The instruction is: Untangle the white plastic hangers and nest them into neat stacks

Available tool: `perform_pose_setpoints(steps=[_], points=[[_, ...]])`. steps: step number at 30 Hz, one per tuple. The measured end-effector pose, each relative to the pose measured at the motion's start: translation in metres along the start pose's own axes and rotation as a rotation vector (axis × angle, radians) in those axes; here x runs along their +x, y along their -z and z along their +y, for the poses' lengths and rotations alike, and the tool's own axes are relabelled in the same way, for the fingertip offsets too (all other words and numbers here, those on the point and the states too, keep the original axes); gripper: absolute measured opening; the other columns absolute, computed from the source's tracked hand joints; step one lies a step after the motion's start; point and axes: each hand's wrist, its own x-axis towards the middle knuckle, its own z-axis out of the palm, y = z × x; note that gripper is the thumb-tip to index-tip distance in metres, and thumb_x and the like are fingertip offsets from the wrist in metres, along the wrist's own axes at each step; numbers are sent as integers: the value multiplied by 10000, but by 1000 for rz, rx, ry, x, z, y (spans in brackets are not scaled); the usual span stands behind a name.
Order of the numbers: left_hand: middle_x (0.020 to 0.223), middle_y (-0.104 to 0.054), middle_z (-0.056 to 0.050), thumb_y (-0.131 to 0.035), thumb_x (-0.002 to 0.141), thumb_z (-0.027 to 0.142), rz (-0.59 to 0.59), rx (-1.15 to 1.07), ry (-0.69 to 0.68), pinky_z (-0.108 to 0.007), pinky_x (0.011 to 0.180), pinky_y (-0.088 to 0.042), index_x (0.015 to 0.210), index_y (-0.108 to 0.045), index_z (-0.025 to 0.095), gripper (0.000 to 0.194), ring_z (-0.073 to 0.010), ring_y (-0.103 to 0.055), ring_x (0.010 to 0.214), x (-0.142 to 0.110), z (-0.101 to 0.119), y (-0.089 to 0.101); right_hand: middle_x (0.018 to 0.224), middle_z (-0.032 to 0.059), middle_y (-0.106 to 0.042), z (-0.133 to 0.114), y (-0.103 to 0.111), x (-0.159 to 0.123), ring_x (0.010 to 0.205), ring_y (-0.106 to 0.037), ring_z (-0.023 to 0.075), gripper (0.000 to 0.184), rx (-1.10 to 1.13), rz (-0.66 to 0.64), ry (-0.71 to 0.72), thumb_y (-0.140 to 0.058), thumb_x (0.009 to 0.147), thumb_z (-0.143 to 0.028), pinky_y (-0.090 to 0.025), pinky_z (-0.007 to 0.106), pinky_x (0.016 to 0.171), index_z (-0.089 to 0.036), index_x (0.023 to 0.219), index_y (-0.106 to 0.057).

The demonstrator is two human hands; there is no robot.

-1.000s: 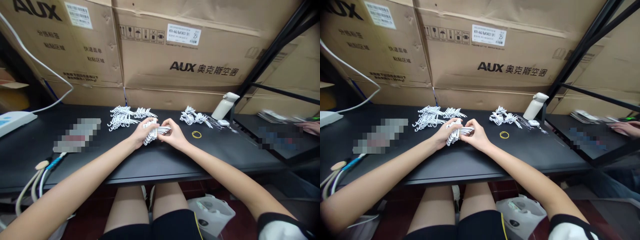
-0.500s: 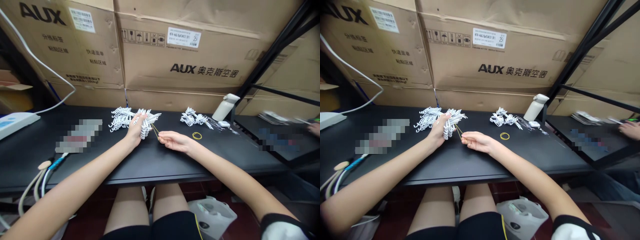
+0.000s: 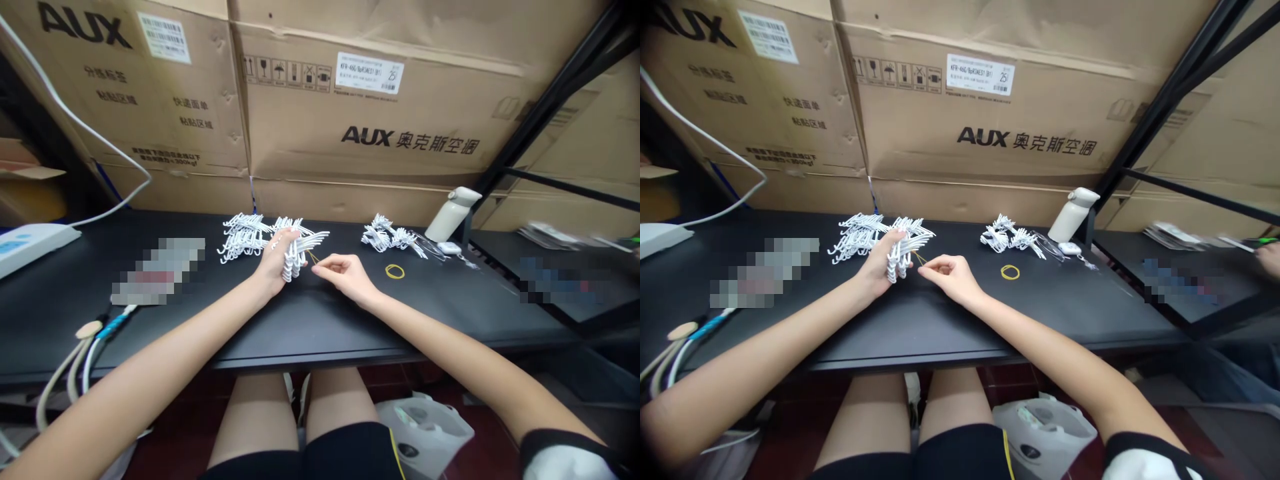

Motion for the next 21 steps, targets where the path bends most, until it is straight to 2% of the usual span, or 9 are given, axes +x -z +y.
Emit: perform_pose_setpoints(steps=[3,6,8,10,12,14,17,21], points=[[597,-555,44,-675,689,245,26,-6,0,-204,415,-492,827,-537,177,207,-102,-552,488,-1,-2,-1,921,70,-561,1,0,-4,690,-499,126,133,-372,54,354,-633,798,-269,-451,296,636,-166,747,-700],[601,-564,41,-680,691,240,49,-23,-4,-192,417,-484,810,-532,179,200,-92,-544,482,-2,-3,-1,1165,119,-515,-2,-2,-10,990,-490,228,133,-628,124,629,-586,840,-223,-466,391,804,-189,762,-687],[586,-557,48,-679,693,237,47,-43,-11,-184,413,-473,791,-526,178,191,-80,-523,455,-2,-2,-1,1126,129,-540,-6,-3,-12,1050,-461,250,147,-700,126,762,-549,866,-200,-454,421,839,-188,778,-665],[566,-548,54,-678,690,233,31,-66,-16,-187,408,-465,778,-521,178,188,-79,-516,435,-2,-1,-2,988,120,-580,-9,-2,-12,962,-495,227,162,-703,30,847,-495,896,-185,-463,410,814,-184,812,-634],[548,-546,51,-673,688,239,24,-76,1,-198,402,-458,767,-520,178,183,-91,-526,423,-2,-1,-3,890,100,-594,-10,-1,-10,876,-516,204,168,-664,-126,872,-446,919,-184,-475,389,793,-183,856,-602],[548,-563,38,-662,696,254,25,-70,40,-213,410,-465,772,-526,173,175,-106,-548,421,-3,-1,-4,865,92,-600,-11,1,-8,856,-523,196,161,-602,-217,842,-421,930,-189,-480,368,793,-182,901,-579],[587,-603,17,-647,703,271,13,-65,82,-225,430,-486,832,-547,162,197,-136,-605,463,-4,-1,-3,802,69,-603,-11,2,-9,840,-522,191,168,-512,-196,771,-416,932,-190,-478,339,783,-182,994,-571],[589,-617,12,-628,710,273,-61,-59,119,-216,401,-473,889,-558,158,224,-148,-618,461,-5,0,-2,774,53,-596,-12,0,-16,745,-519,175,273,-484,-210,690,-415,930,-215,-470,317,721,-176,1165,-549]])
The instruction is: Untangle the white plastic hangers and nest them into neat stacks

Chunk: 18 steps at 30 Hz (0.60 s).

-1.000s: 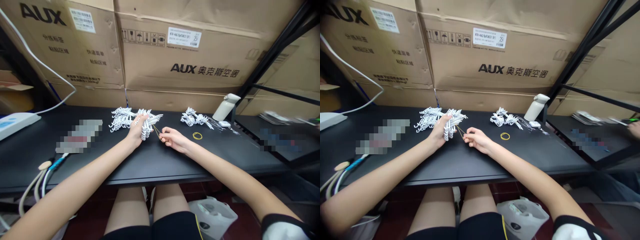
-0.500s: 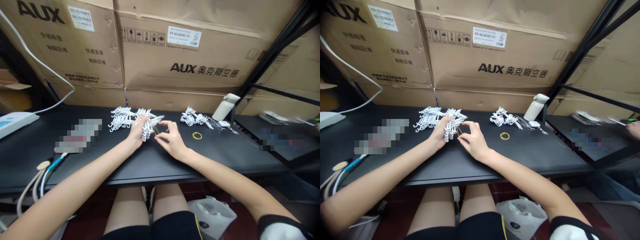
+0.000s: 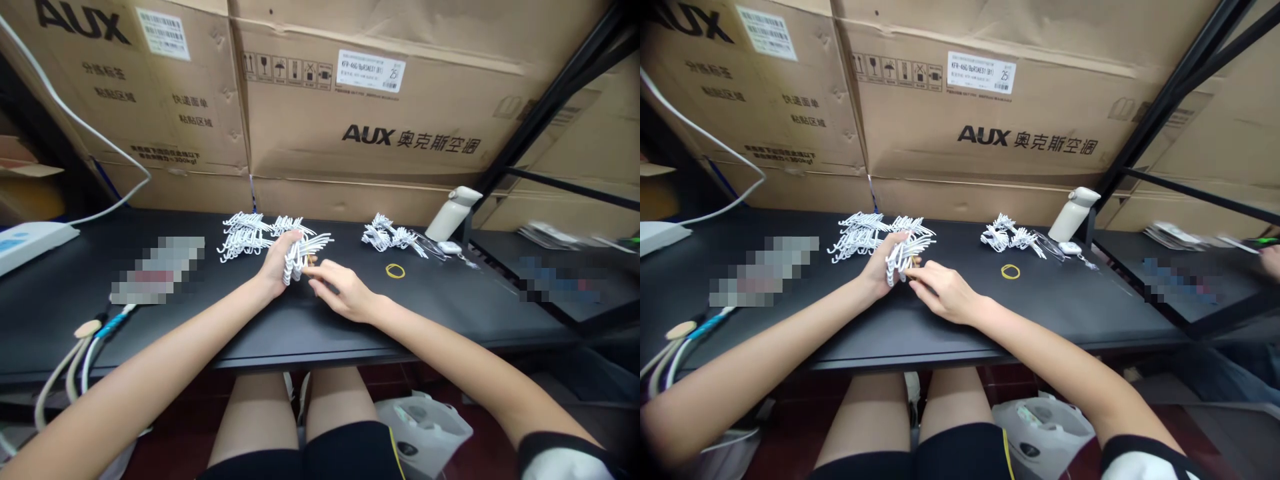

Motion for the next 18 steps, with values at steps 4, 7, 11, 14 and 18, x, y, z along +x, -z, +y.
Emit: perform_pose_setpoints(steps=[4,7,11,14,18], points=[[566,-602,9,-613,718,290,-102,6,71,-208,390,-457,886,-577,147,224,-127,-576,411,-3,4,-1,757,33,-567,-3,-1,-4,655,-493,147,366,62,-42,-35,-438,922,-258,-459,295,684,-179,1274,-502],[594,-588,21,-659,689,257,-182,-2,76,-189,411,-449,940,-590,149,282,-106,-566,444,-5,5,-2,768,19,-548,1,1,-4,639,-471,130,442,139,-18,-98,-452,918,-272,-453,282,684,-187,1352,-437],[693,-615,2,-703,660,212,-300,51,92,-213,506,-489,1014,-572,167,380,-128,-614,548,-7,5,-1,739,2,-513,6,5,-5,640,-458,122,453,249,21,-160,-481,904,-279,-451,270,673,-184,1346,-455],[711,-618,4,-697,653,200,-335,81,98,-232,538,-501,1085,-547,185,457,-140,-628,572,-9,8,1,710,-9,-502,3,6,-5,620,-465,117,452,326,23,-232,-505,891,-305,-459,273,661,-193,1329,-479],[631,-588,24,-651,651,200,-384,92,72,-208,447,-452,1164,-529,199,527,-113,-564,453,-11,12,1,741,-7,-530,-7,4,-3,638,-510,114,484,495,13,-274,-530,875,-322,-480,284,678,-203,1341,-474]])
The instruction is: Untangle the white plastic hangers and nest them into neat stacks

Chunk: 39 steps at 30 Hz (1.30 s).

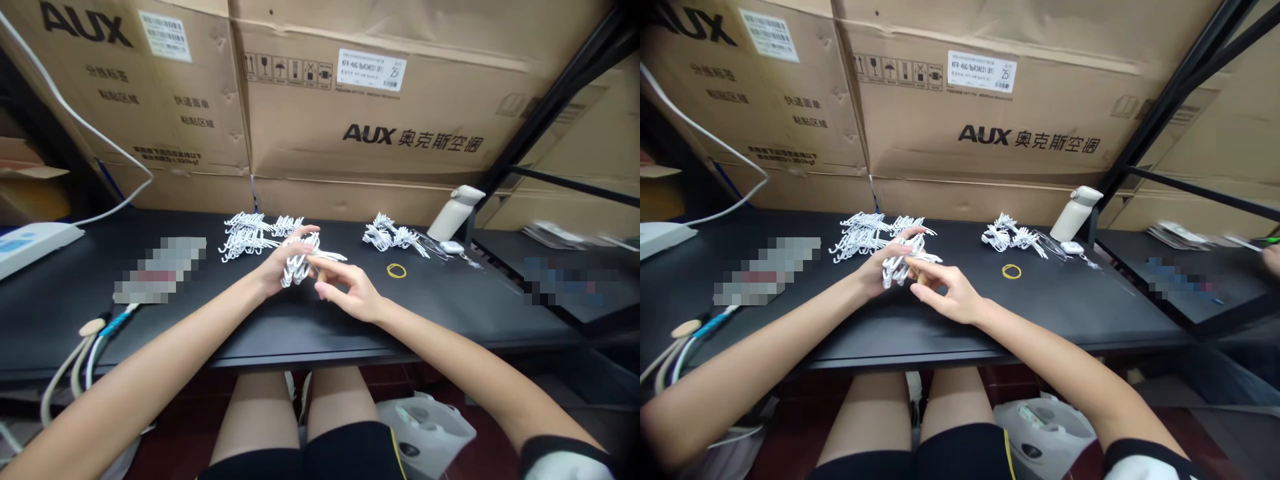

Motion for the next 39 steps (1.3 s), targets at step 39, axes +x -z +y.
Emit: perform_pose_setpoints(steps=[39], points=[[958,-683,-75,-771,671,266,-149,358,-44,-344,739,-529,1057,-502,185,477,-224,-690,827,3,-15,2,976,84,-716,10,23,22,494,-559,72,351,608,668,-435,-740,671,-458,-506,217,470,-150,826,-674]])
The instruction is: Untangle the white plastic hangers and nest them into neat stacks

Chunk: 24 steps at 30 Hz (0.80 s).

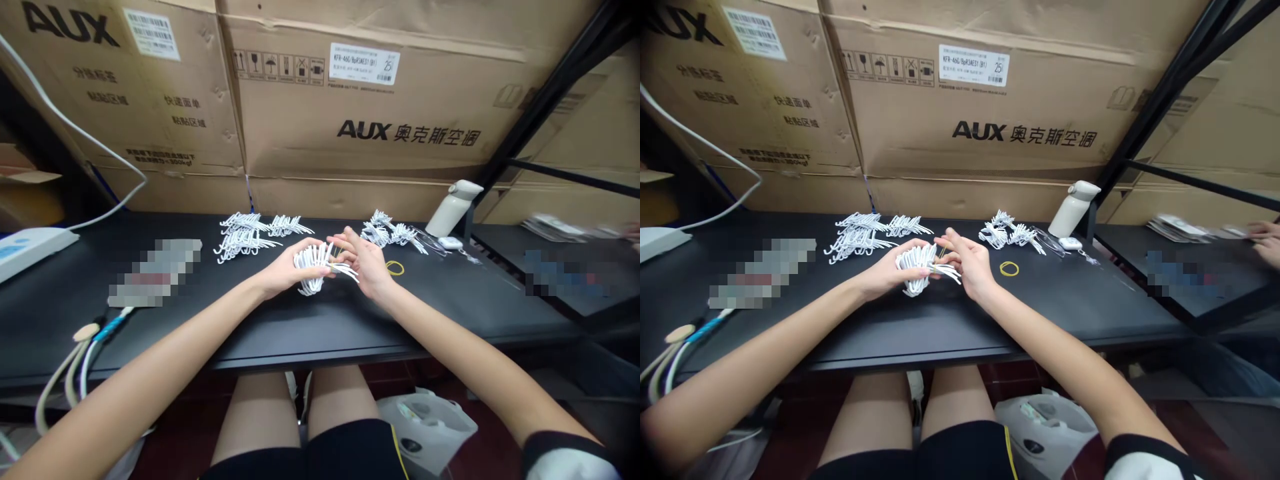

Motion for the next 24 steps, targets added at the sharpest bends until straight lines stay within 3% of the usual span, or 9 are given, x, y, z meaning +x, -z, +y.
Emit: perform_pose_setpoints(steps=[3,8,12,17,21,24], points=[[905,-666,-38,-779,659,317,62,281,-104,-301,730,-491,989,-525,168,442,-177,-647,799,1,-2,3,953,101,-720,-7,6,7,609,-631,115,408,26,-67,-154,-648,748,-550,-554,248,589,-146,803,-673],[804,-614,7,-769,649,396,30,596,-206,-247,647,-433,971,-556,162,451,-126,-547,687,1,-3,6,959,102,-724,-10,13,11,931,-669,191,303,-4,-198,-218,-674,769,-451,-536,282,819,-154,826,-689],[827,-616,1,-742,672,431,48,634,-217,-256,677,-436,1053,-570,163,497,-137,-549,709,2,-5,8,996,94,-724,-12,14,7,1020,-653,196,267,-47,-250,-163,-733,723,-387,-480,313,959,-159,859,-700],[945,-638,-31,-729,684,431,14,652,-204,-287,744,-454,1124,-553,176,538,-171,-586,802,1,-7,10,1012,98,-724,-16,16,6,1017,-658,215,361,-213,-284,-95,-791,654,-341,-480,353,963,-146,943,-702],[859,-645,-13,-758,650,418,37,577,-117,-280,680,-468,1110,-515,173,575,-163,-596,735,1,-9,10,1050,111,-715,-17,18,7,1026,-657,210,348,-193,-293,-104,-759,697,-367,-474,349,979,-141,953,-695],[841,-662,-22,-762,651,412,12,517,-61,-279,693,-470,1025,-592,144,490,-161,-602,738,2,-11,12,1062,119,-710,-17,18,8,1029,-657,207,331,-138,-300,-134,-722,738,-405,-475,348,987,-141,935,-689]])
